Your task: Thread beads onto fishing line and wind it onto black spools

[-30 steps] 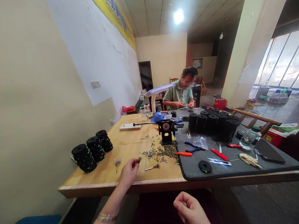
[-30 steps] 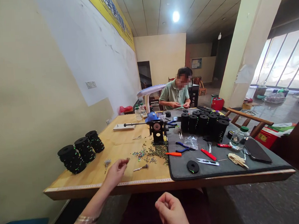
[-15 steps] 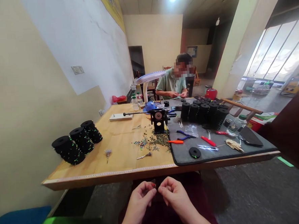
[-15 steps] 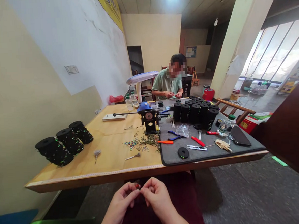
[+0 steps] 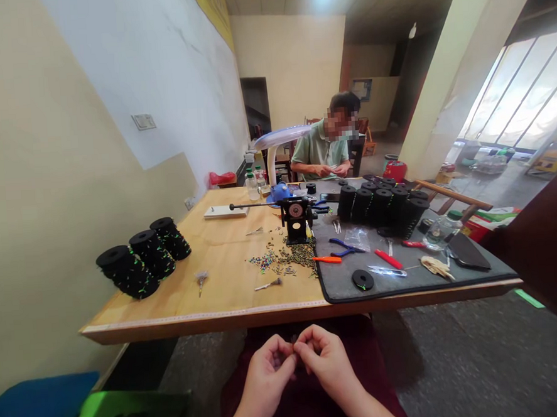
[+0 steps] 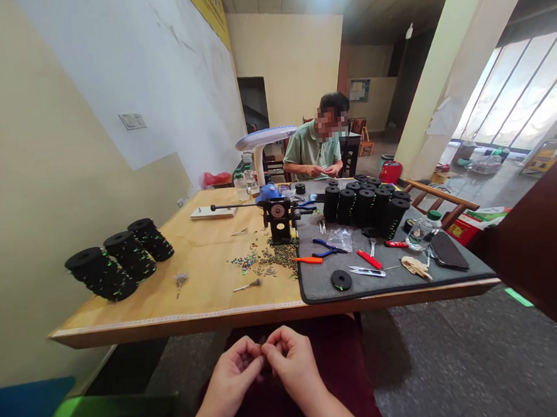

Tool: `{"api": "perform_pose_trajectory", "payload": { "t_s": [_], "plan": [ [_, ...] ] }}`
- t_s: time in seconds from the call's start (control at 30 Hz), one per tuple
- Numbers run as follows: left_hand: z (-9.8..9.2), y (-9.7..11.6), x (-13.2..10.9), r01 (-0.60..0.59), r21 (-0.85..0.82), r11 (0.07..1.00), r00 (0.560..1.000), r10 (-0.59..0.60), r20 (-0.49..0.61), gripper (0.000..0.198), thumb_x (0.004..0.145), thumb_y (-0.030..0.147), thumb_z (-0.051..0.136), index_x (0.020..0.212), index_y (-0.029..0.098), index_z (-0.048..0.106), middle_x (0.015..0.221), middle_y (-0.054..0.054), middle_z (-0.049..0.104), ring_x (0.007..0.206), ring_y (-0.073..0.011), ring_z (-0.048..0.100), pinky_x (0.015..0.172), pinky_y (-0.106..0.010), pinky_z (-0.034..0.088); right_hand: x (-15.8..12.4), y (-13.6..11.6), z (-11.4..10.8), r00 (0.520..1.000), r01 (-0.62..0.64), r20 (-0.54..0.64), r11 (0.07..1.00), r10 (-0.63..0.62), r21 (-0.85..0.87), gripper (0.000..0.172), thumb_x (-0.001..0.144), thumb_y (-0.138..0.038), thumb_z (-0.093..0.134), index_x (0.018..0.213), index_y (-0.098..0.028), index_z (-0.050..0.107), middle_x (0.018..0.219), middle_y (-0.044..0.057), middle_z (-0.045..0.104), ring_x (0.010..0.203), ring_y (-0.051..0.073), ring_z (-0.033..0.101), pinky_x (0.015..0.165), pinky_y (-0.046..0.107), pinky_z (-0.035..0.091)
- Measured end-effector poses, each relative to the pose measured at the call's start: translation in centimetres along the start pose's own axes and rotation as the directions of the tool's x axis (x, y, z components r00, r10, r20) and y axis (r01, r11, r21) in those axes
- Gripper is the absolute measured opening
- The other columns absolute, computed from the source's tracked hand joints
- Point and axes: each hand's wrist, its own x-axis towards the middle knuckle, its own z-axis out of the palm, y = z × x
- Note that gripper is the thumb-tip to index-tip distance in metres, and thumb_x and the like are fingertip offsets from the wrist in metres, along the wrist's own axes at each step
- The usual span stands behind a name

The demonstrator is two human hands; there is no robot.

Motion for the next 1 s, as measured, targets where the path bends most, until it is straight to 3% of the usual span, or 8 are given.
{"api": "perform_pose_trajectory", "payload": {
  "t_s": [0.17,0.3,0.43,0.57,0.8,1.0],
  "plan": [
    [-0.1,-0.1,0.1,-0.03,0.014,0.999,0.999,0.031,-0.017,0.027,0.07,0.033,0.071,0.061,0.017,0.05,0.058,0.004,0.052,0.055,-0.0105,0.048,0.053,-0.021,0.04,-0.1,-0.2,-0.2,0.998,0.059,0.004,0.992,-0.059,-0.114,0.017,0.078,-0.03,0.06,0.068,-0.016,0.061,0.046,-0.005,0.049,0.042,0.009,0.045,0.046,0.021,0.033],
    [0.2,0.4,0.2,-0.051,0.025,0.998,0.998,0.052,-0.043,0.027,0.067,0.031,0.073,0.059,0.017,0.051,0.057,0.004,0.051,0.056,-0.0101,0.046,0.055,-0.02,0.04,0.0,-0.1,-0.2,0.999,0.053,0.012,0.993,-0.052,-0.102,0.016,0.077,-0.028,0.059,0.067,-0.016,0.058,0.044,-0.006,0.048,0.04,0.009,0.043,0.044,0.021,0.032],
    [0.5,0.5,0.2,0.071,-0.119,0.99,0.997,-0.073,-0.014,0.031,0.066,0.033,0.075,0.062,0.017,0.049,0.058,0.005,0.051,0.055,-0.0101,0.049,0.052,-0.021,0.042,0.1,0.4,0.1,1.0,0.002,0.009,1.0,-0.002,0.016,0.021,0.076,-0.034,0.061,0.067,-0.018,0.053,0.043,-0.007,0.046,0.038,0.008,0.04,0.042,0.02,0.03],
    [0.6,0.2,0.1,0.227,-0.34,0.913,0.974,-0.212,0.08,0.028,0.066,0.029,0.077,0.077,0.018,0.054,0.07,0.003,0.059,0.064,-0.0126,0.058,0.059,-0.024,0.048,0.3,1.1,0.1,0.997,-0.077,0.025,0.988,0.074,0.137,0.029,0.073,-0.043,0.064,0.066,-0.018,0.05,0.041,-0.009,0.043,0.036,0.006,0.034,0.04,0.019,0.027],
    [0.2,-0.6,0.3,0.267,-0.406,0.874,0.962,-0.221,0.158,0.017,0.074,0.024,0.073,0.071,0.015,0.058,0.07,0.001,0.059,0.066,-0.0117,0.059,0.064,-0.024,0.048,0.4,1.2,-0.1,0.976,-0.218,0.083,0.944,0.203,0.247,0.038,0.067,-0.051,0.068,0.065,-0.019,0.049,0.037,-0.011,0.041,0.034,0.004,0.027,0.038,0.019,0.02],
    [0.0,-1.4,0.4,0.311,-0.506,0.805,0.95,-0.248,0.19,0.014,0.074,0.02,0.071,0.07,0.015,0.059,0.071,-0.001,0.061,0.068,-0.0136,0.061,0.068,-0.026,0.047,0.3,1.3,-0.1,0.985,-0.172,0.062,0.965,0.162,0.2,0.034,0.068,-0.047,0.067,0.066,-0.018,0.05,0.041,-0.009,0.045,0.036,0.004,0.03,0.038,0.018,0.022]
  ]
}}
